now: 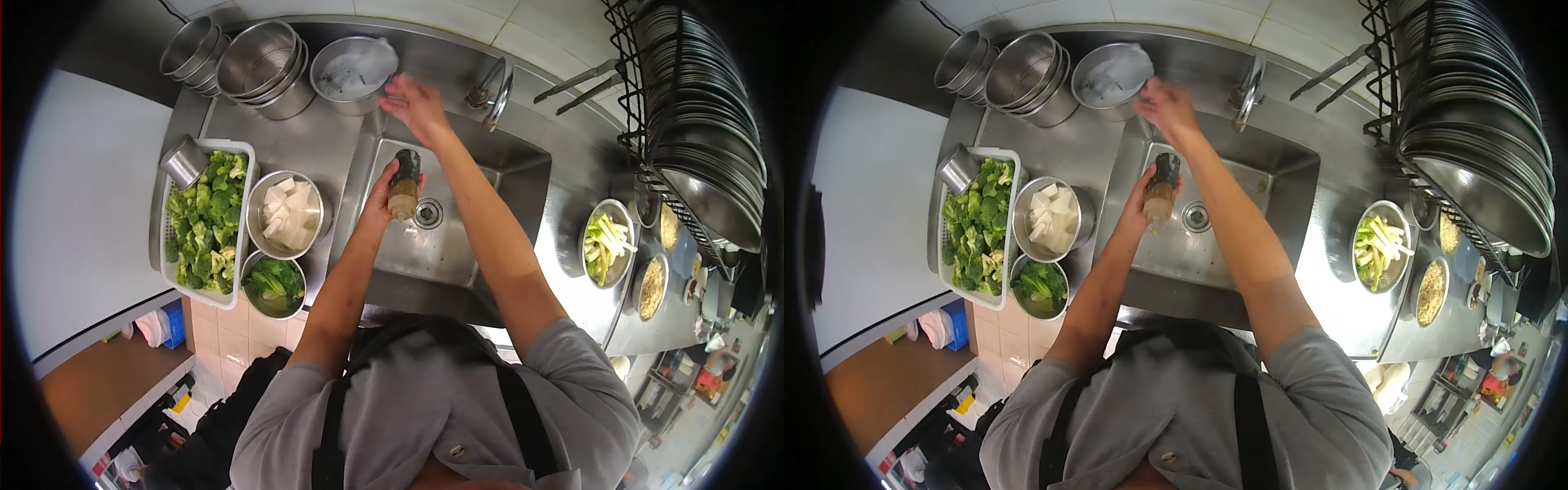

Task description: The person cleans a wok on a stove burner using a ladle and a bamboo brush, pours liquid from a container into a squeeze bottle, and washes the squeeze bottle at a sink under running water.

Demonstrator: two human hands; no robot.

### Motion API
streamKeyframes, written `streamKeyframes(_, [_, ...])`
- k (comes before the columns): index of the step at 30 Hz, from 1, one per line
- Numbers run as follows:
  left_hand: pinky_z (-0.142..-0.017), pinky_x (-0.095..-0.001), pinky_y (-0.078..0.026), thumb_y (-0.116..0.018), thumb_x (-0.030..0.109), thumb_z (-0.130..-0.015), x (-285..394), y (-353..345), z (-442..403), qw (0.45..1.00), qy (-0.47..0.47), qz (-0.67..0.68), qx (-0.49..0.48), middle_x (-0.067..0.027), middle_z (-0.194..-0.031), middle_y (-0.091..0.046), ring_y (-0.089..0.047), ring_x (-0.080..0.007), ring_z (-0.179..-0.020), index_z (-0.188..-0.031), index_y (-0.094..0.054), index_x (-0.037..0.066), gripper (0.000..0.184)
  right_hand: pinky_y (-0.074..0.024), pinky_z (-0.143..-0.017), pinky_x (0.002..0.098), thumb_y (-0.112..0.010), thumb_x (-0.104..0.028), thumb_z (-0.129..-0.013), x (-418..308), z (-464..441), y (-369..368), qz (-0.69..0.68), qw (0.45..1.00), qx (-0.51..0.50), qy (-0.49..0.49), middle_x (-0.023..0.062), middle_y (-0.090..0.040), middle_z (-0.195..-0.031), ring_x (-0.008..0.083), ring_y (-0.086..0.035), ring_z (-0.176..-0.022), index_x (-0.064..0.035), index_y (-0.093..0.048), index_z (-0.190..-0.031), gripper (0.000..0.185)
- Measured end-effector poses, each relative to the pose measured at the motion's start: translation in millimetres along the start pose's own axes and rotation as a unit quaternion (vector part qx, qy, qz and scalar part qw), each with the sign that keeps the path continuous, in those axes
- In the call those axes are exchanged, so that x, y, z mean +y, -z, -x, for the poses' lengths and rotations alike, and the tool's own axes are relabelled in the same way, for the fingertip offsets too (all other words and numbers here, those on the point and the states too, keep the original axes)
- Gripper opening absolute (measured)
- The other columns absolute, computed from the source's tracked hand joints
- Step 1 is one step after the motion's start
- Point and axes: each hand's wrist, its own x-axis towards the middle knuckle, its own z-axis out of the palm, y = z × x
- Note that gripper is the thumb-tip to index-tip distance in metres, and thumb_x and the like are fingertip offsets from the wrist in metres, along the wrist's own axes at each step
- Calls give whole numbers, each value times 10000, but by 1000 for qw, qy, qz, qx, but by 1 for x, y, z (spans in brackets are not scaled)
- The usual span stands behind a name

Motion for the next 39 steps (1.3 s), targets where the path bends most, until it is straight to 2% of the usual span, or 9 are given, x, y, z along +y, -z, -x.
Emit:
streamKeyframes(3, [-867, -498, -628, -580, 370, -1061, -2, -6, -5, 998, 32, -47, -19, -251, -1194, -684, -715, -398, -1047, -1328, -550, 33, 431, -587, -868, 399, -697, -309, -965, 35, 14, 70, 328, 937, 43, 115, 165, -724, -1079, 296, -724, -1046, -27, -656, -1285, 428])
streamKeyframes(5, [-883, -492, -616, -544, 402, -1071, -5, -11, -10, 996, 68, -57, -26, -242, -1228, -679, -708, -392, -1058, -1367, -540, 40, 467, -571, -903, 412, -671, -202, -945, 24, 42, 112, 442, 877, 170, 81, 210, -724, -1103, 353, -710, -1061, -13, -665, -1245, 355])
streamKeyframes(9, [-888, -479, -601, -487, 459, -1079, -23, -25, -33, 991, 108, -59, -56, -230, -1291, -668, -704, -378, -1041, -1404, -536, 32, 540, -542, -955, 445, -604, -174, -962, -16, 17, 187, 491, 728, 328, 348, 227, -732, -1134, 407, -696, -1086, -1, -672, -1238, 333])
streamKeyframes(12, [-822, -476, -622, -534, 484, -1049, -39, -43, -50, 990, 123, -47, -60, -215, -1195, -697, -720, -383, -965, -1366, -556, 59, 531, -551, -925, 452, -598, -139, -952, -62, 0, 190, 543, 788, 221, 186, 235, -738, -1088, 403, -709, -1031, -7, -699, -1213, 310])
streamKeyframes(15, [-773, -459, -633, -608, 533, -994, -52, -65, -62, 989, 114, -90, -22, -205, -1089, -711, -728, -383, -885, -1319, -579, 70, 566, -559, -888, 455, -599, -131, -951, -68, -5, 189, 586, 767, 202, 163, 226, -744, -1071, 390, -719, -983, -20, -732, -1171, 281])
streamKeyframes(18, [-756, -457, -629, -620, 536, -982, -62, -82, -71, 985, 118, -116, 38, -216, -1059, -709, -727, -379, -872, -1307, -576, 62, 576, -529, -738, 440, -613, -194, -937, -57, -3, 198, 561, 765, 192, 251, 256, -716, -892, 391, -725, -843, -16, -738, -1093, 268])
streamKeyframes(21, [-748, -479, -618, -607, 530, -985, -64, -80, -89, 987, 127, -87, 37, -231, -1053, -706, -723, -382, -856, -1280, -568, 53, 562, -566, -811, 432, -614, -162, -943, -55, -7, 201, 557, 769, 177, 261, 202, -756, -954, 364, -738, -919, -31, -765, -1086, 246])
streamKeyframes(27, [-732, -503, -598, -571, 501, -999, -67, -81, -102, 990, 117, -77, -15, -234, -1054, -706, -719, -383, -835, -1237, -553, 57, 505, -572, -752, 432, -615, -138, -909, -79, 7, 179, 618, 743, 209, 150, 176, -748, -813, 353, -744, -802, -53, -795, -979, 211])
streamKeyframes(39, [-798, -473, -611, -594, 396, -998, -66, -102, -97, 989, 77, -121, 30, -160, -1057, -684, -720, -344, -843, -1210, -590, 112, 355, -573, -819, 441, -586, -38, -888, -36, 30, 168, 628, 699, 173, 295, 233, -741, -1001, 383, -732, -894, -9, -739, -1084, 250])
